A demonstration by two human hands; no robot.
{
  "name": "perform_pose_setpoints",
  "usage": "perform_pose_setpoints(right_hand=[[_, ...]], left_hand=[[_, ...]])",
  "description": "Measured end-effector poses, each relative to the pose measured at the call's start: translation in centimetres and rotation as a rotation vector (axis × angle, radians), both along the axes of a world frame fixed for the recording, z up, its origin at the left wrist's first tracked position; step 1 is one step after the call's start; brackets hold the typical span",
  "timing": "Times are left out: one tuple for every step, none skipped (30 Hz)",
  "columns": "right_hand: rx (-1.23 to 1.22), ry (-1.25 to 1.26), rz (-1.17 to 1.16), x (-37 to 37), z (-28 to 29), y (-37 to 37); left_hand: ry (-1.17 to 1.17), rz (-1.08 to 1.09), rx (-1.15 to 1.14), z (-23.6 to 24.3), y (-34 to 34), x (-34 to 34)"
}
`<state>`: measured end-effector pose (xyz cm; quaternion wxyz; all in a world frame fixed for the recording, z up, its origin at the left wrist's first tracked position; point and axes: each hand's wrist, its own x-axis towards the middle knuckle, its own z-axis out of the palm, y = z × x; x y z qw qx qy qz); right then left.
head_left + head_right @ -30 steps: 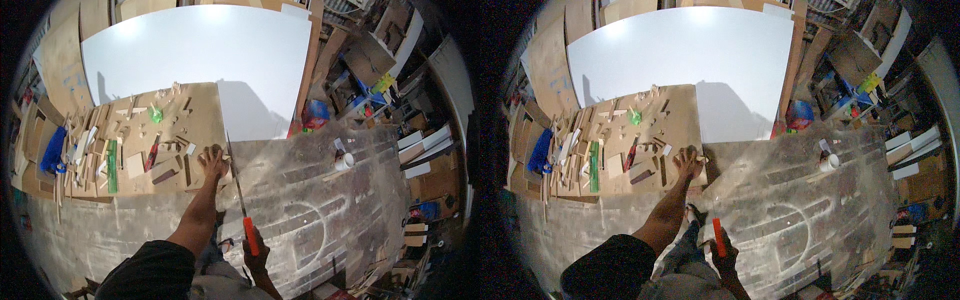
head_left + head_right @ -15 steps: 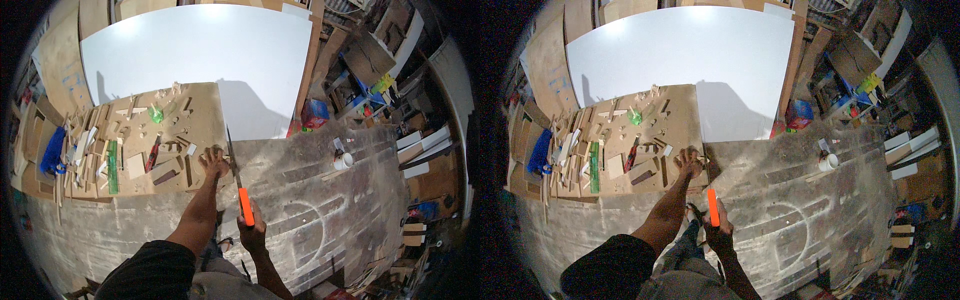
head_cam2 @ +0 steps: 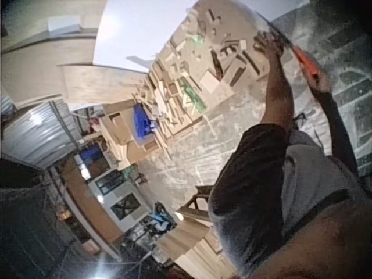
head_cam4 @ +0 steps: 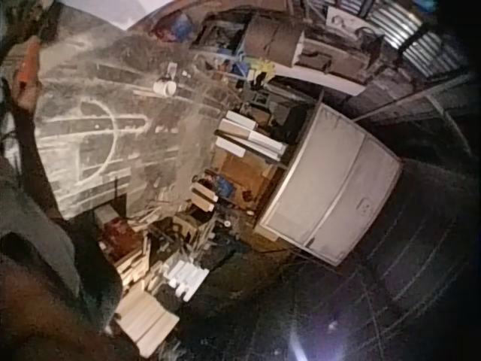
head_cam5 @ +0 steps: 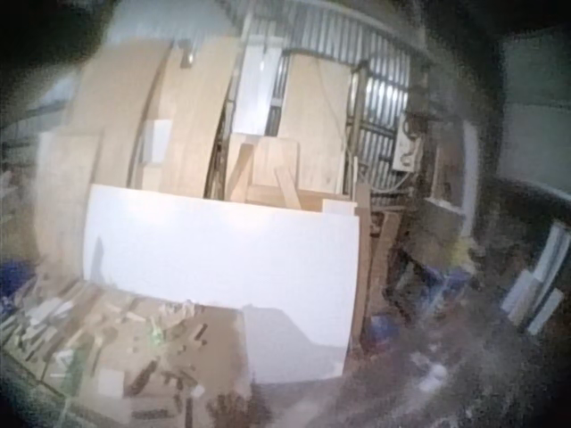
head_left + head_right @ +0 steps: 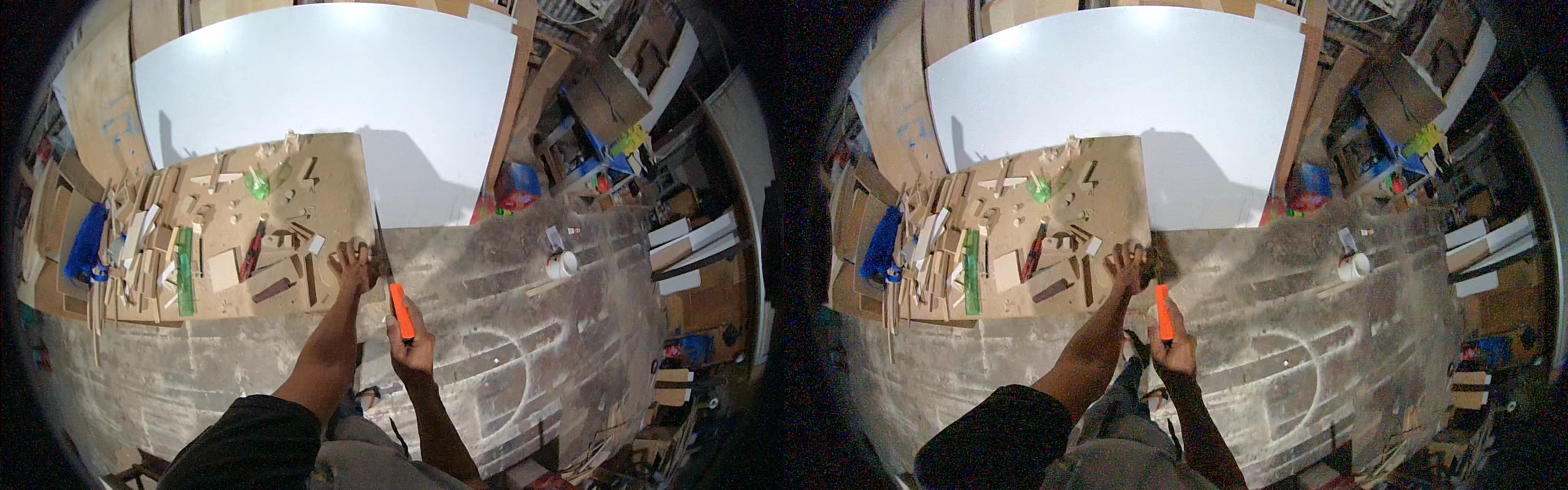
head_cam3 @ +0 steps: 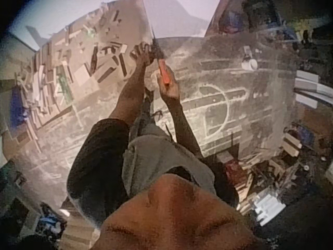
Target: Marking a wooden block with a pencil, using a hand saw to cut the block on a table, and handling various wood scraps in a workshop.
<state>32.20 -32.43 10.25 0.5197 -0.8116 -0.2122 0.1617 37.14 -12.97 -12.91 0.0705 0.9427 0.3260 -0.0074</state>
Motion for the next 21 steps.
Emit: perform_pose_setpoints(right_hand=[[0.033, -0.033, 0.003, 0.3, -0.2, 0.5], [0.036, -0.063, 0.004, -0.1, 0.1, 0.5], [0.039, -0.092, 0.004, -0.9, 0.9, -0.4], [0.033, -0.118, -0.005, -1.5, 1.5, -1.2], [0.048, -0.081, -0.009, -1.6, 1.8, -1.4], [0.061, -0.097, 0.000, -1.3, 1.8, -0.7], [0.078, -0.118, 0.006, -0.4, 2.0, 0.5], [0.090, -0.139, 0.004, 0.6, 2.1, 1.6], [0.125, -0.078, 0.024, 2.1, 0.9, 2.7], [0.089, -0.076, 0.014, 2.3, 1.0, 2.7], [0.066, -0.072, 0.005, 2.4, 1.2, 3.0], [0.043, -0.068, -0.005, 2.6, 1.4, 3.1], [0.079, -0.131, 0.033, 2.0, 1.5, 2.2], [0.072, -0.143, 0.025, 1.2, 2.1, 1.5], [0.064, -0.154, 0.018, 0.4, 3.1, 0.9], [0.060, -0.158, 0.000, -0.1, 3.6, 0.6], [0.072, -0.221, 0.027, 0.8, 3.3, 1.4], [0.061, -0.141, 0.017, 1.9, 2.8, 2.7], [0.046, -0.062, 0.008, 3.1, 2.2, 4.2], [0.031, 0.018, -0.003, 4.0, 1.4, 5.2], [0.011, 0.088, -0.019, 4.7, 0.4, 5.8]], left_hand=[[0.163, 0.001, -0.160, 2.9, 0.0, 0.2], [0.115, 0.026, -0.202, 2.8, 0.3, 0.2], [0.066, 0.050, -0.243, 2.5, 0.5, 0.0], [0.021, 0.064, -0.293, 2.3, 0.2, -0.2], [-0.023, 0.084, -0.365, 2.8, 0.4, -0.1], [0.005, 0.082, -0.311, 2.1, 0.5, -0.3], [0.030, 0.075, -0.254, 1.1, 0.6, -0.1], [0.055, 0.061, -0.201, 1.3, 0.2, -0.1], [0.068, 0.069, -0.251, 1.4, -0.2, -0.3], [0.073, 0.081, -0.303, 3.3, -0.4, -0.2], [0.077, 0.095, -0.341, 4.8, 0.0, -0.1], [0.091, 0.082, -0.317, 5.0, 0.1, 0.1], [0.104, 0.074, -0.294, 4.9, 0.2, -0.1], [0.118, 0.072, -0.284, 4.4, 0.1, -0.4], [0.034, 0.086, -0.239, 2.7, 0.4, -0.2], [0.022, 0.086, -0.239, 2.3, 0.5, -0.1], [0.011, 0.088, -0.239, 1.8, 0.6, -0.1], [0.001, 0.077, -0.238, 1.6, 0.4, 0.0], [0.002, 0.067, -0.253, 2.5, 0.0, -0.1], [0.003, 0.057, -0.269, 3.5, -0.4, -0.3], [0.000, 0.056, -0.280, 4.4, -0.4, -0.2]])
